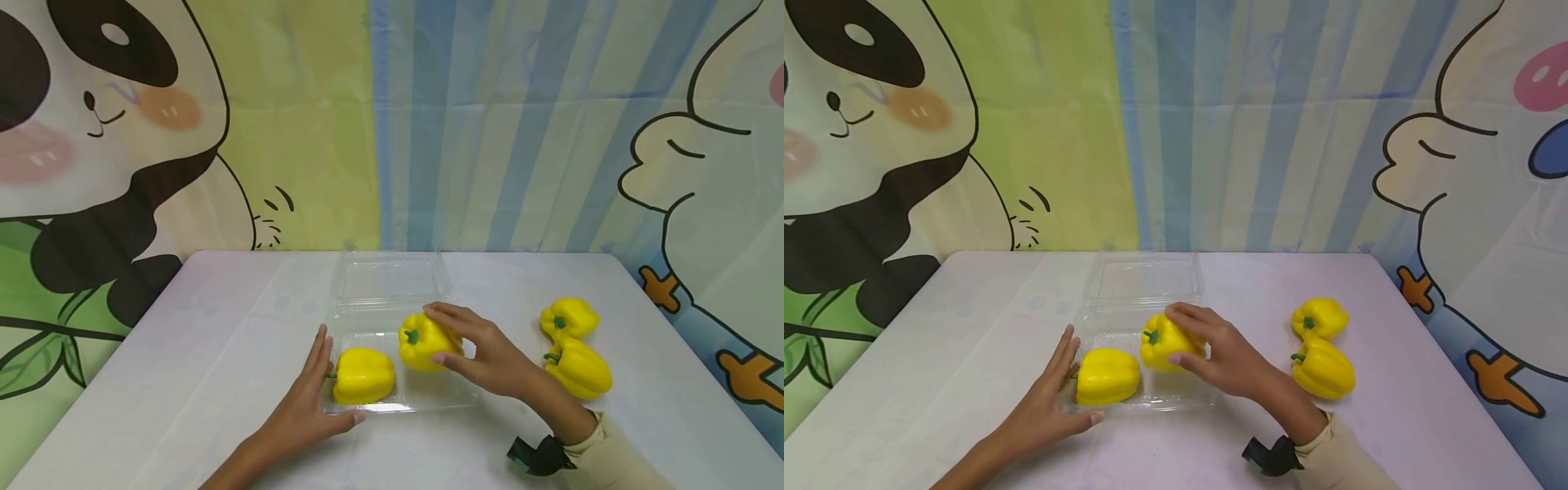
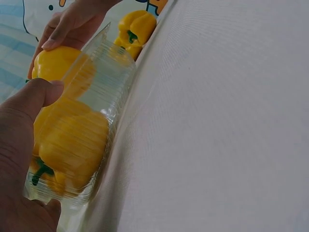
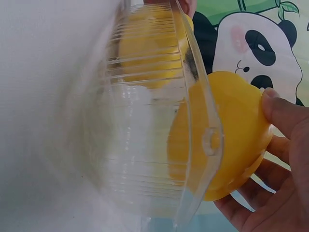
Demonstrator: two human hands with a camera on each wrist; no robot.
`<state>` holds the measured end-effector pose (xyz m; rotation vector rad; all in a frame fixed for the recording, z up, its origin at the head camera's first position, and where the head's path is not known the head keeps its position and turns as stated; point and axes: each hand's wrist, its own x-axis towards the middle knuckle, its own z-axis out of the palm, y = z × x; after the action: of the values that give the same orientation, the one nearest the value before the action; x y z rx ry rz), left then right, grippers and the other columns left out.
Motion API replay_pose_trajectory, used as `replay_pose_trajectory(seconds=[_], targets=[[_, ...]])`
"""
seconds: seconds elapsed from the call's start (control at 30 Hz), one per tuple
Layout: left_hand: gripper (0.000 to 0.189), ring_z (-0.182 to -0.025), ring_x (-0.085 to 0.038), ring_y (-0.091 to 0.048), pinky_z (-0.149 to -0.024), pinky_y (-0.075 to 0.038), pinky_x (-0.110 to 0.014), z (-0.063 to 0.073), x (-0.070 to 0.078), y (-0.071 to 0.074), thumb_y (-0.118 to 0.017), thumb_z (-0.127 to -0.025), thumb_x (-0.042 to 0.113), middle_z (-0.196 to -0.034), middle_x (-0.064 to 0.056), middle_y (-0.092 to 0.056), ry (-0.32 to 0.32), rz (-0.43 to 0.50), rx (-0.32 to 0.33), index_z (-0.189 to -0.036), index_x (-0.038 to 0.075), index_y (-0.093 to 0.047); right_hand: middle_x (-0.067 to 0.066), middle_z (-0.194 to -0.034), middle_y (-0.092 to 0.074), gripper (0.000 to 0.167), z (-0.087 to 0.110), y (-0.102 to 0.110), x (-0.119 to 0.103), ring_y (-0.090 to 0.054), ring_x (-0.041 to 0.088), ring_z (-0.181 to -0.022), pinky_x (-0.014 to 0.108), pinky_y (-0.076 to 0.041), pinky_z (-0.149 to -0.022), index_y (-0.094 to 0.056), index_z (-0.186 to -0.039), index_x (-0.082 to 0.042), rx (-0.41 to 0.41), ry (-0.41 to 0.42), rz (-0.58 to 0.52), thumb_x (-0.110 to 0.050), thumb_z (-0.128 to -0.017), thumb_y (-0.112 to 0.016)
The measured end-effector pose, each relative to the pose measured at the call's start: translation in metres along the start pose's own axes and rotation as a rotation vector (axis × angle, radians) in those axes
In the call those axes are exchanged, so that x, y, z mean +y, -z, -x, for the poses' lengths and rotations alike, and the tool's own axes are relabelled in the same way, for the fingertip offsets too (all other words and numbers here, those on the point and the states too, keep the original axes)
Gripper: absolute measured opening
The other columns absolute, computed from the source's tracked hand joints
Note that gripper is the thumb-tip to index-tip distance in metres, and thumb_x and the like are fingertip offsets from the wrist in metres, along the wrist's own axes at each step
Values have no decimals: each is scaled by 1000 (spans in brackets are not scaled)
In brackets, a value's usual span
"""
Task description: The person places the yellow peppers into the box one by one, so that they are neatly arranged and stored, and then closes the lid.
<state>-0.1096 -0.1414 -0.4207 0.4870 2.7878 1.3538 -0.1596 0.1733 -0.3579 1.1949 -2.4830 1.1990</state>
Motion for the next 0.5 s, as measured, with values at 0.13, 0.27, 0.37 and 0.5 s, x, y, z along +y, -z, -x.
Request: replay_pose_trajectory(seconds=[0.13,0.27,0.37,0.5], targets=[[126,-124,-24,-51,-103,-37,-54,0,0,0,-84,-68,55,-163,2,5,-13,-7,3,-157,11,-6,9,-148,-43,62,0,-2,0,-41,27,-134,47,-38,-105,-46,-146,-11,-24,-18,-9,-18,-90,-71],[126,-124,-25,-51,-104,-37,-53,0,-1,0,-83,-68,55,-163,2,5,-23,-9,6,-157,9,-7,7,-148,-43,62,1,-5,1,-40,26,-135,45,-38,-105,-46,-146,-13,-50,-48,-17,-22,-90,-70],[126,-124,-24,-51,-104,-37,-53,0,-1,0,-83,-68,55,-163,2,5,-25,-9,5,-157,10,-6,6,-147,-44,61,1,-6,1,-41,25,-134,44,-39,-104,-47,-146,-14,-63,-55,-13,-26,-90,-70],[127,-123,-23,-51,-104,-37,-54,0,-1,-1,-83,-68,56,-163,2,5,-25,-12,6,-157,13,-5,5,-145,-47,60,1,-8,1,-44,25,-132,42,-42,-102,-49,-144,-13,-68,-42,-4,-29,-91,-70]])
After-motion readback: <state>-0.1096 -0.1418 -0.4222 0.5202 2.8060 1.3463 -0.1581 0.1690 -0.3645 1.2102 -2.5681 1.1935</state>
